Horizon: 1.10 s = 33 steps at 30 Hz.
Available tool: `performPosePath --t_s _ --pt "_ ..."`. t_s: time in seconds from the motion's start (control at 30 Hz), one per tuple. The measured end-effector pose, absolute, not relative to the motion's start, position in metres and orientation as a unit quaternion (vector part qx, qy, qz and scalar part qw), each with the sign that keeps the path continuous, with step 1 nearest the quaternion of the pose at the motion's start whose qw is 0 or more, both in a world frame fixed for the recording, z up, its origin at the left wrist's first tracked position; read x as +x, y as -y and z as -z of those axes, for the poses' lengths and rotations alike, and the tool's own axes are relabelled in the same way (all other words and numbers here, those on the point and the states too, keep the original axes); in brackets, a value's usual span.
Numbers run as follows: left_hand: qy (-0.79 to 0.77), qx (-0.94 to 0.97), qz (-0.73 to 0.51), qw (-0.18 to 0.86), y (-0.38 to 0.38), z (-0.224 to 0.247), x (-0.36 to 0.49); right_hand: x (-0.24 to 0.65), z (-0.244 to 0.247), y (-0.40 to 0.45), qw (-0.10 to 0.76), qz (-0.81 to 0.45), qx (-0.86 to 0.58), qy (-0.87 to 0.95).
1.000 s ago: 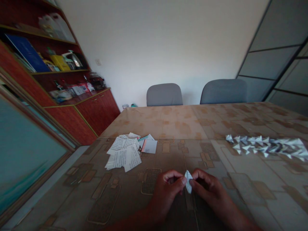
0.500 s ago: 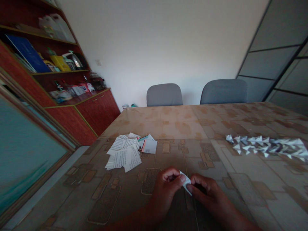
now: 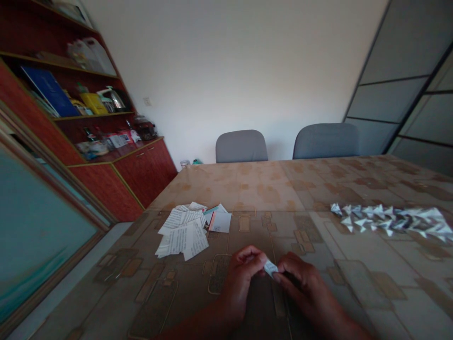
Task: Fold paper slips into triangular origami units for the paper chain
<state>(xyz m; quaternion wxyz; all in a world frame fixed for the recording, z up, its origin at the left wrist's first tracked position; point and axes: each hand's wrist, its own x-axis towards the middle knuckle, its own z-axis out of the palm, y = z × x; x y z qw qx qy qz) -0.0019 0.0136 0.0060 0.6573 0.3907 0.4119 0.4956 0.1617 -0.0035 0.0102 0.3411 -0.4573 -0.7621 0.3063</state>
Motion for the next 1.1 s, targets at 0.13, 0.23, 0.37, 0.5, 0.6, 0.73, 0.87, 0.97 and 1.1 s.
performPosePath --t_s 0.13,0.23,0.37,0.5,0.6,0.73,0.87,0.97,1.1 --pt "-0.417 0.462 -0.487 0.613 -0.017 -0.012 -0.005 0.167 -0.004 0.001 0.353 -0.306 -0.482 0.741" --pt "-0.394 0.518 -0.463 0.602 -0.018 -0.016 -0.007 0.171 -0.003 -0.001 0.372 -0.304 -0.494 0.725" --pt "-0.393 0.542 -0.446 0.594 -0.021 -0.011 -0.006 0.172 -0.009 -0.002 0.388 -0.306 -0.492 0.717" --pt "-0.412 0.529 -0.454 0.587 -0.024 -0.008 -0.005 0.168 -0.011 -0.002 0.397 -0.319 -0.486 0.711" --pt "-0.43 0.494 -0.468 0.593 -0.024 -0.012 -0.005 0.167 -0.011 -0.003 0.402 -0.384 -0.467 0.687" --pt "-0.435 0.478 -0.486 0.588 -0.022 -0.021 -0.006 0.17 -0.011 -0.002 0.395 -0.449 -0.467 0.652" --pt "-0.411 0.495 -0.494 0.585 -0.02 -0.028 -0.003 0.167 -0.012 -0.002 0.389 -0.492 -0.45 0.635" --pt "-0.403 0.503 -0.494 0.584 -0.022 -0.03 0.001 0.164 -0.011 -0.003 0.405 -0.511 -0.438 0.619" --pt "-0.405 0.487 -0.5 0.59 -0.026 -0.026 0.007 0.168 -0.007 -0.004 0.422 -0.472 -0.457 0.624"
